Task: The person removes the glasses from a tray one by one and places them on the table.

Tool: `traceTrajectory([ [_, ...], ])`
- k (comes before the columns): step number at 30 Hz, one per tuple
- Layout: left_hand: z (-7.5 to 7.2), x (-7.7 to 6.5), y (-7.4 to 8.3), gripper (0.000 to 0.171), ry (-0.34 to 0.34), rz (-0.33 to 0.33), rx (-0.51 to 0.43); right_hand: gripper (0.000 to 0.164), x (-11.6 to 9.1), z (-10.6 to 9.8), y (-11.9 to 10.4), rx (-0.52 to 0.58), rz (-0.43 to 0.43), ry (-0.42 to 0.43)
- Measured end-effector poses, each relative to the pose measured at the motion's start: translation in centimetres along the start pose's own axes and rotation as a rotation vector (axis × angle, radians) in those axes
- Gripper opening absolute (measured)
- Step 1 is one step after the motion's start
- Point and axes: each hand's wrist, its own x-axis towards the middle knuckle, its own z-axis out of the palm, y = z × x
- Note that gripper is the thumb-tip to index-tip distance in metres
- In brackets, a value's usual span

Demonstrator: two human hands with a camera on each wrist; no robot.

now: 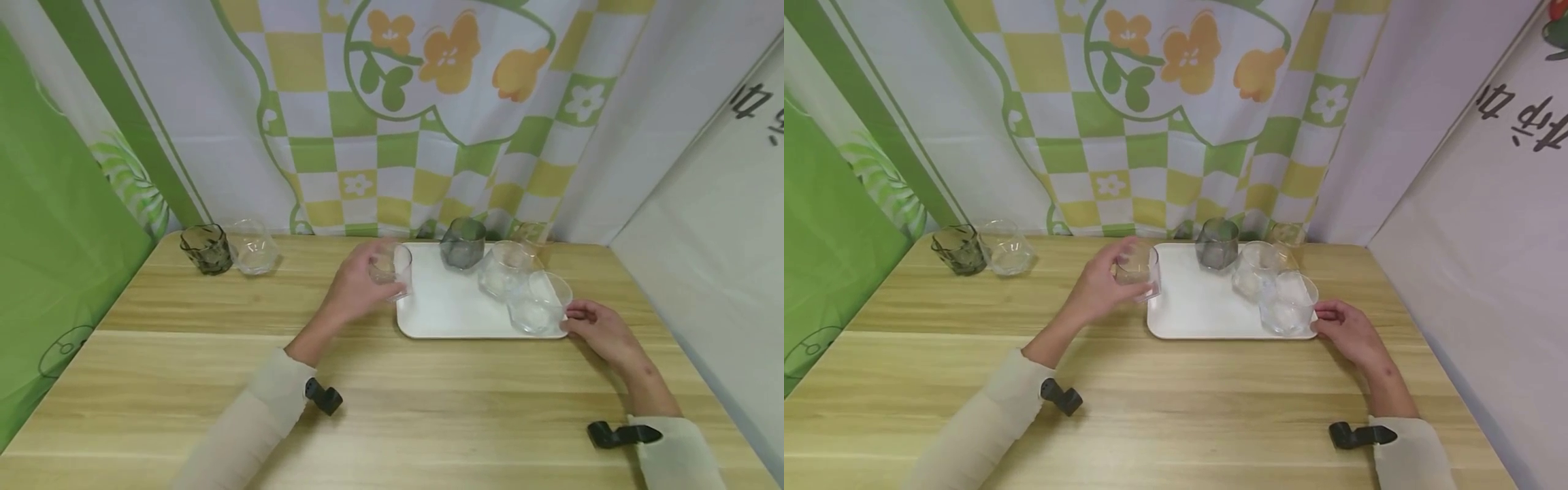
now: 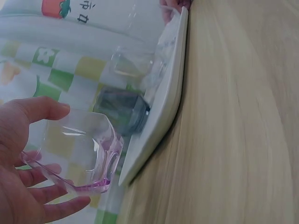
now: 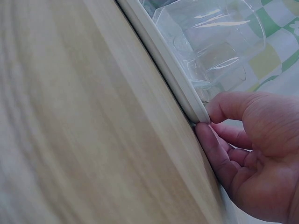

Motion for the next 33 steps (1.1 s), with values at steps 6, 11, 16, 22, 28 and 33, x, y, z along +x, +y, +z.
traceTrajectory([
  [6, -2.4, -0.3, -1.3, 0.089, 0.028, -0.027, -0.019, 0.053, 0.3, -0.1, -0.1, 0.017, -0.01, 0.003],
  [11, -4.1, -0.1, -2.4, 0.088, 0.062, -0.043, 0.003, 0.051, 0.2, -0.2, -0.2, 0.029, -0.015, 0.007],
  [16, -5.6, 0.3, -3.5, 0.089, 0.109, -0.069, 0.033, 0.054, 0.1, -0.2, -0.4, 0.038, -0.01, 0.002],
  [22, -6.8, 0.6, -4.9, 0.09, 0.147, -0.121, 0.048, 0.054, 0.1, -0.2, -0.4, 0.033, 0.0, 0.002],
  [28, -7.8, 0.8, -6.1, 0.09, 0.163, -0.17, 0.059, 0.053, 0.0, -0.2, -0.1, 0.009, 0.004, 0.009],
  [33, -8.7, 0.8, -6.8, 0.088, 0.182, -0.188, 0.055, 0.053, 0.0, 0.0, 0.0, 0.019, 0.004, 0.005],
])
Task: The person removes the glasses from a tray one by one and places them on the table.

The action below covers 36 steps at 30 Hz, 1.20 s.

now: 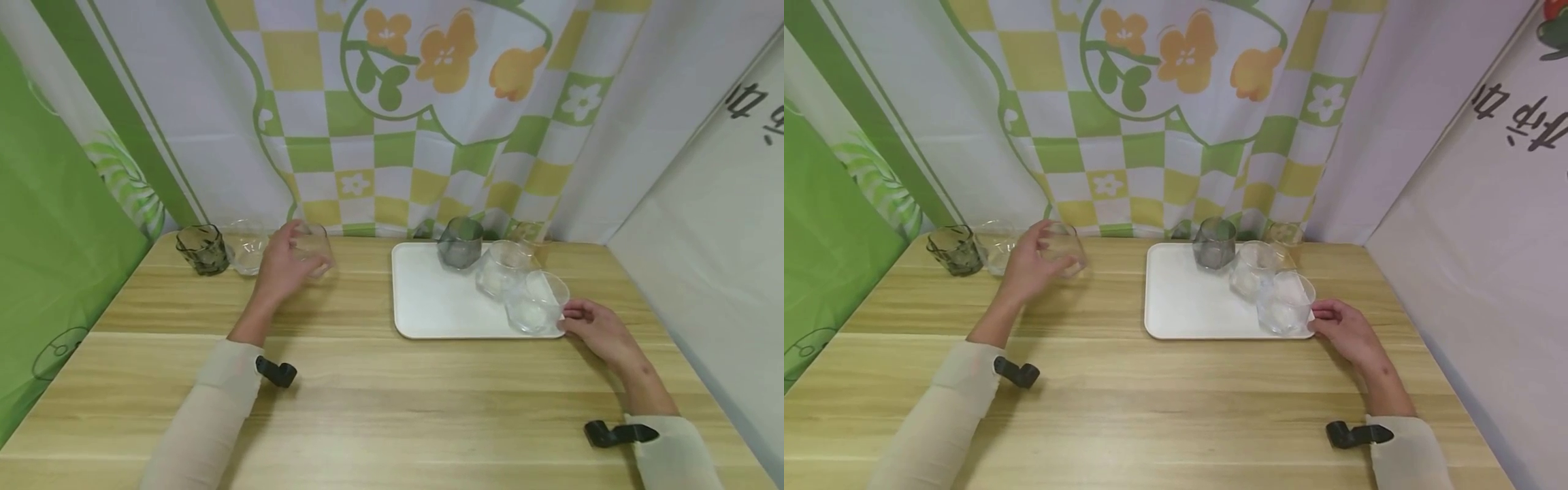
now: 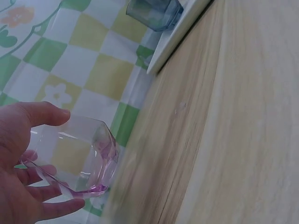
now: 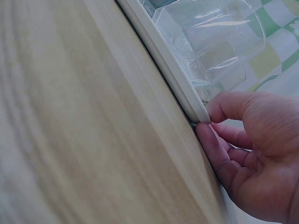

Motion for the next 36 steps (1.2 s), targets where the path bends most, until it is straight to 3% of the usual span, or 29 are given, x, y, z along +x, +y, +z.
traceTrajectory([
  [23, -1.0, 0.5, -2.2, 0.084, 0.025, -0.011, -0.036, 0.054, -0.2, 0.1, -0.2, -0.003, -0.002, 0.009],
  [36, -1.6, 0.6, -2.4, 0.089, -0.009, -0.034, 0.049, 0.055, 0.0, 0.0, -0.1, -0.061, 0.014, 0.011],
])
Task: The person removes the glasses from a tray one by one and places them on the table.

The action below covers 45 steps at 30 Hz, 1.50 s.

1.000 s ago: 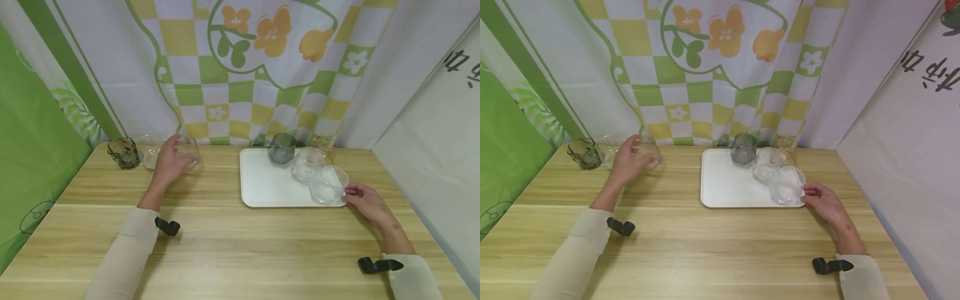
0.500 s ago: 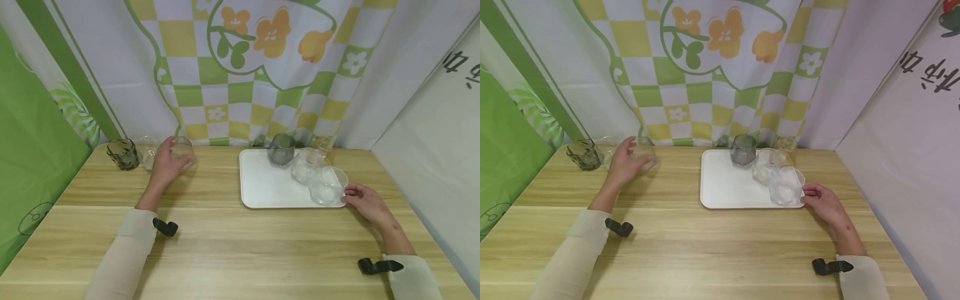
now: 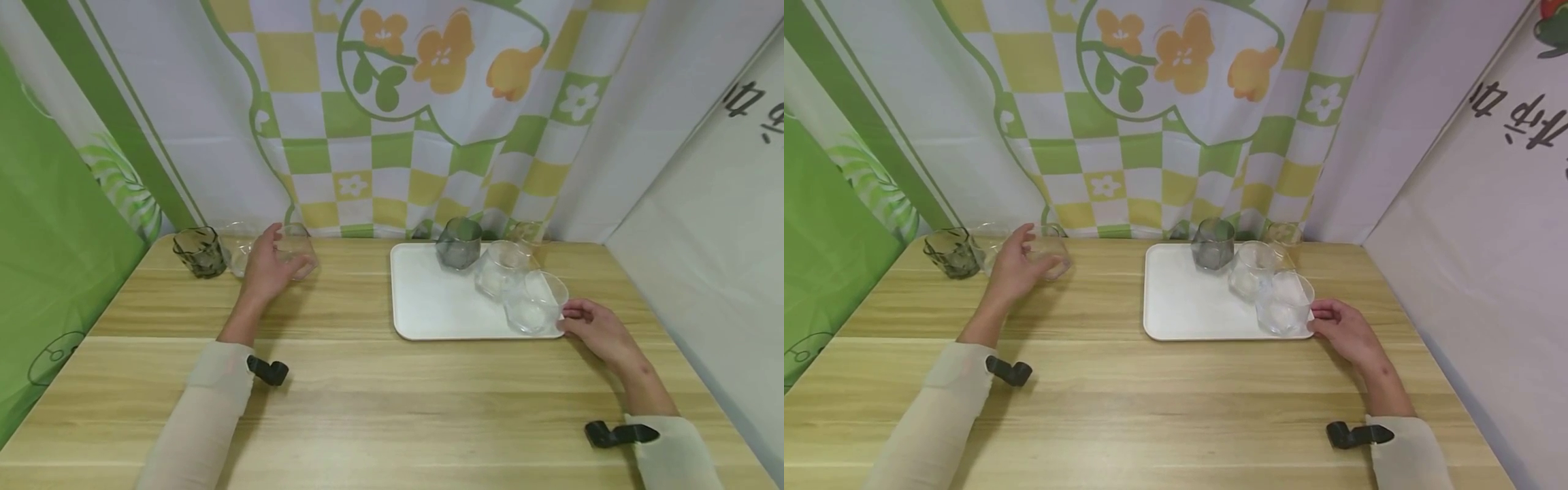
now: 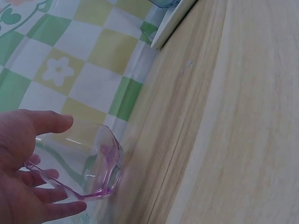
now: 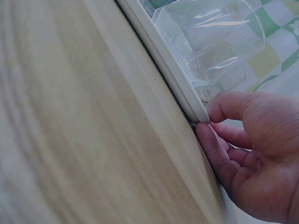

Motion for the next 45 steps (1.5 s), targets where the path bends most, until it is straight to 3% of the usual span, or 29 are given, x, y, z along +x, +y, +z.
traceTrajectory([
  [14, -0.1, 0.2, 0.2, 0.089, -0.021, -0.003, 0.01, 0.053, -0.2, 0.1, 0.1, 0.059, -0.009, 0.003],
  [23, 0.1, -0.2, 1.2, 0.094, -0.006, 0.021, 0.037, 0.055, -0.4, -0.5, 0.3, 0.02, -0.003, -0.004],
  [30, 0.5, -1.0, 3.5, 0.082, 0.077, 0.148, 0.064, 0.053, -0.1, -0.5, 0.4, 0.002, -0.015, 0.01],
  [36, 2.1, -1.8, 6.4, 0.069, 0.154, 0.267, 0.061, 0.053, 0.0, -0.1, 0.3, 0.037, -0.016, 0.007],
  [41, 4.3, -2.5, 8.0, 0.065, 0.094, 0.364, 0.078, 0.053, 0.1, -0.2, 0.4, 0.013, -0.019, 0.005],
  [45, 6.4, -2.8, 8.7, 0.066, 0.002, 0.372, 0.075, 0.053, 0.1, -0.5, 0.4, 0.008, -0.026, 0.0],
])
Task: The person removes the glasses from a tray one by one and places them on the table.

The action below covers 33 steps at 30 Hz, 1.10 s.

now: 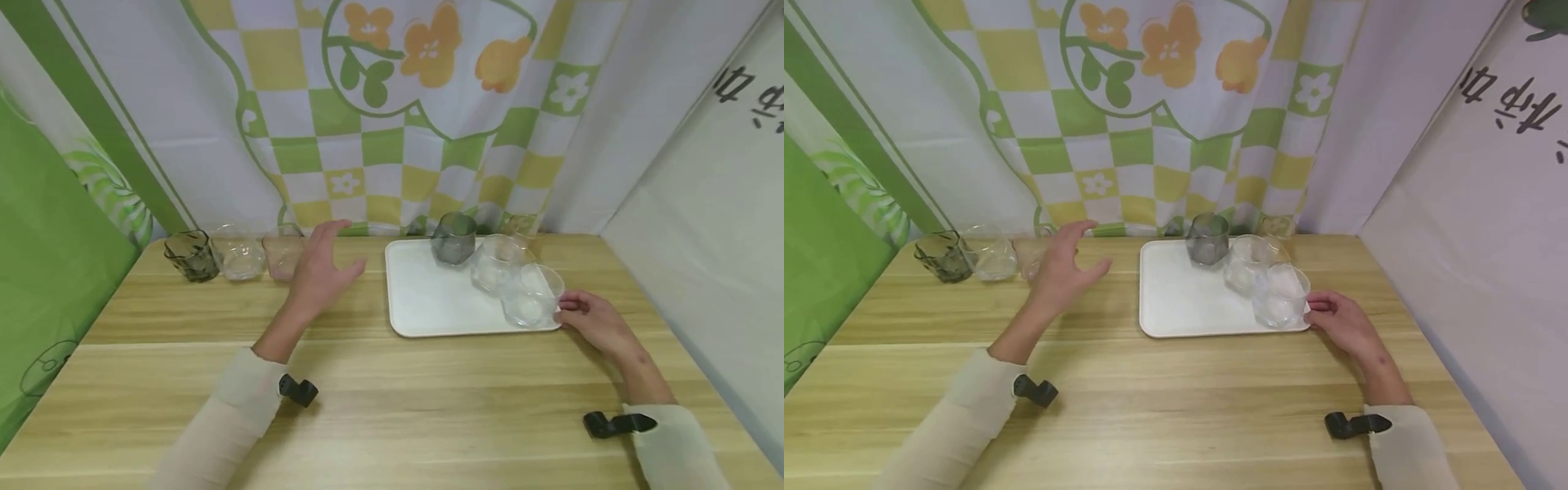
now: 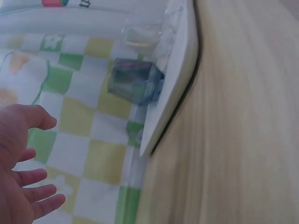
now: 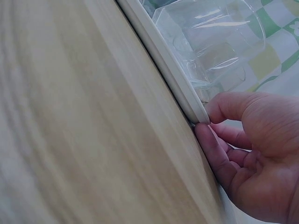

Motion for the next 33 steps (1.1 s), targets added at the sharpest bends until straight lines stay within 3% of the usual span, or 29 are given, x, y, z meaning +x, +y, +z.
traceTrajectory([
  [6, 3.5, 1.0, 1.0, 0.069, -0.123, -0.004, -0.044, 0.051, 0.1, -0.1, -0.1, -0.029, 0.002, 0.001],
  [11, 6.5, 2.3, 1.8, 0.071, -0.185, 0.018, -0.048, 0.051, 0.0, -0.1, -0.2, -0.007, 0.001, -0.007],
  [16, 9.0, 3.4, 2.3, 0.076, -0.23, -0.005, -0.059, 0.051, 0.0, 0.1, -0.4, 0.035, -0.001, -0.027],
  [22, 11.4, 4.5, 2.9, 0.082, -0.245, -0.04, -0.114, 0.052, -0.1, 0.1, -0.3, 0.04, 0.001, -0.022],
  [33, 13.7, 5.9, 3.7, 0.092, -0.212, -0.09, -0.218, 0.05, 0.1, 0.4, -0.2, 0.082, -0.004, -0.011],
])
